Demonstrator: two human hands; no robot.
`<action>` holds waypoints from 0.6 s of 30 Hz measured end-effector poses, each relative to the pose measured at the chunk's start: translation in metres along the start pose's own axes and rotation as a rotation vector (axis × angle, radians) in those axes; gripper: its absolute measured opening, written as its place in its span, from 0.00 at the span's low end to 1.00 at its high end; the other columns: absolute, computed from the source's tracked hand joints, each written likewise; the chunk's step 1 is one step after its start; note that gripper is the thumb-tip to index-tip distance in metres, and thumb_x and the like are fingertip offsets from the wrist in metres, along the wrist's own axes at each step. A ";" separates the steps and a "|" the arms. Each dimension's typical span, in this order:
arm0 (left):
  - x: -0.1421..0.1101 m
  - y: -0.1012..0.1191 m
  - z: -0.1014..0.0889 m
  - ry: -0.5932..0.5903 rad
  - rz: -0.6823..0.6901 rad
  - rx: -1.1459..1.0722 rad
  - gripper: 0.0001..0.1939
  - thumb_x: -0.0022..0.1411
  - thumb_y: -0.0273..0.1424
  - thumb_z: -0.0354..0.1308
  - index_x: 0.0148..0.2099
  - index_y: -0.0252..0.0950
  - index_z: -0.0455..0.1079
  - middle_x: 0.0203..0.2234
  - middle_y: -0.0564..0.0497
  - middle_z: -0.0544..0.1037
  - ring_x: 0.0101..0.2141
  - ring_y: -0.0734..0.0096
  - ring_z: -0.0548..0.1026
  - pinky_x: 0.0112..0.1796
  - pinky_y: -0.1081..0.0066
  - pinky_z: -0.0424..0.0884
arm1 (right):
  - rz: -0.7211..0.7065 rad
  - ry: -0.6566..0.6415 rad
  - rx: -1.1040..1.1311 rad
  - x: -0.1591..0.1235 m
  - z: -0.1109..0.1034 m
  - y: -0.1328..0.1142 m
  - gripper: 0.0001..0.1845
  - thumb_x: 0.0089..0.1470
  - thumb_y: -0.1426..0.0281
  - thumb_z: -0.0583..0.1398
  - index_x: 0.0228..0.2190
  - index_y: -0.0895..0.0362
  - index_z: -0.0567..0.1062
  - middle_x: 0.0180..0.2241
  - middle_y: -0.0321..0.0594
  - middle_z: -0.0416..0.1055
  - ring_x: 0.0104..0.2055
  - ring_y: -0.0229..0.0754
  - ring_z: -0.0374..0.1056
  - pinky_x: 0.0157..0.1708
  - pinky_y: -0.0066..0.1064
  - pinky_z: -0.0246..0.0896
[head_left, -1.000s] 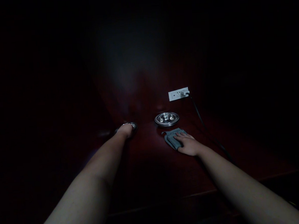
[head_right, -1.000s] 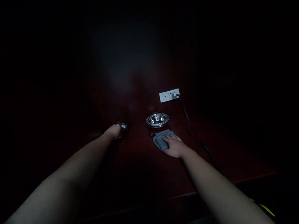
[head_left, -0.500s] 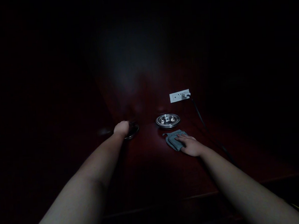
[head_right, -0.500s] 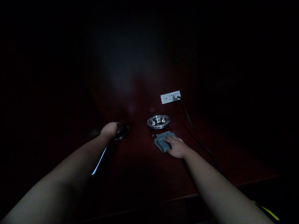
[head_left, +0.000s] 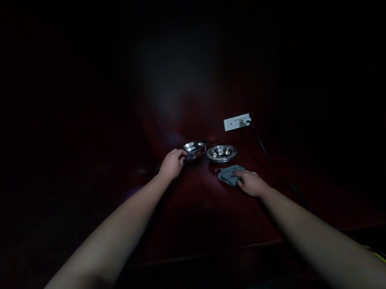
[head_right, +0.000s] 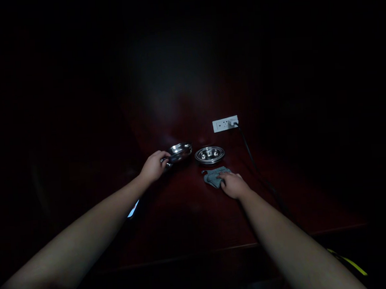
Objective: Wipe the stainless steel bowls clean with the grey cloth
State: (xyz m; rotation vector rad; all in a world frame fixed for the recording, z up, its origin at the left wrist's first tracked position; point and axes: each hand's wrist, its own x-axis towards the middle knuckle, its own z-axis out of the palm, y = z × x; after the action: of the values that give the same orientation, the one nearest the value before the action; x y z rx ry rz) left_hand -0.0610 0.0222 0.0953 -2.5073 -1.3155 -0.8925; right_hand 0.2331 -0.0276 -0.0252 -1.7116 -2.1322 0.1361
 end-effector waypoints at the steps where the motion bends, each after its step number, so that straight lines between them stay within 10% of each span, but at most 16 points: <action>1: -0.006 0.007 0.002 0.013 0.005 -0.040 0.09 0.57 0.27 0.51 0.40 0.38 0.69 0.35 0.48 0.72 0.38 0.67 0.70 0.42 0.67 0.65 | 0.018 0.029 0.018 0.000 -0.001 0.000 0.21 0.51 0.69 0.50 0.46 0.57 0.71 0.50 0.48 0.68 0.53 0.49 0.62 0.50 0.41 0.53; 9: -0.062 0.045 0.016 -0.009 0.150 -0.251 0.10 0.60 0.26 0.50 0.41 0.40 0.70 0.37 0.49 0.73 0.40 0.69 0.70 0.43 0.67 0.66 | 0.357 0.469 0.807 0.006 -0.002 0.002 0.09 0.47 0.66 0.54 0.27 0.57 0.72 0.27 0.41 0.71 0.32 0.44 0.66 0.37 0.35 0.58; 18: -0.085 0.068 0.038 -0.081 0.304 -0.218 0.12 0.60 0.26 0.48 0.41 0.40 0.73 0.32 0.49 0.73 0.36 0.71 0.68 0.37 0.70 0.67 | 0.413 0.412 1.246 0.009 0.008 -0.009 0.19 0.49 0.55 0.53 0.33 0.58 0.72 0.29 0.41 0.75 0.30 0.41 0.71 0.32 0.32 0.66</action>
State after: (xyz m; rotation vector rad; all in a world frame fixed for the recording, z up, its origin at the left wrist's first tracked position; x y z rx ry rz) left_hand -0.0278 -0.0614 0.0238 -2.8343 -0.8592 -0.9144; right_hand 0.2200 -0.0197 -0.0275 -1.1675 -0.9265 0.9065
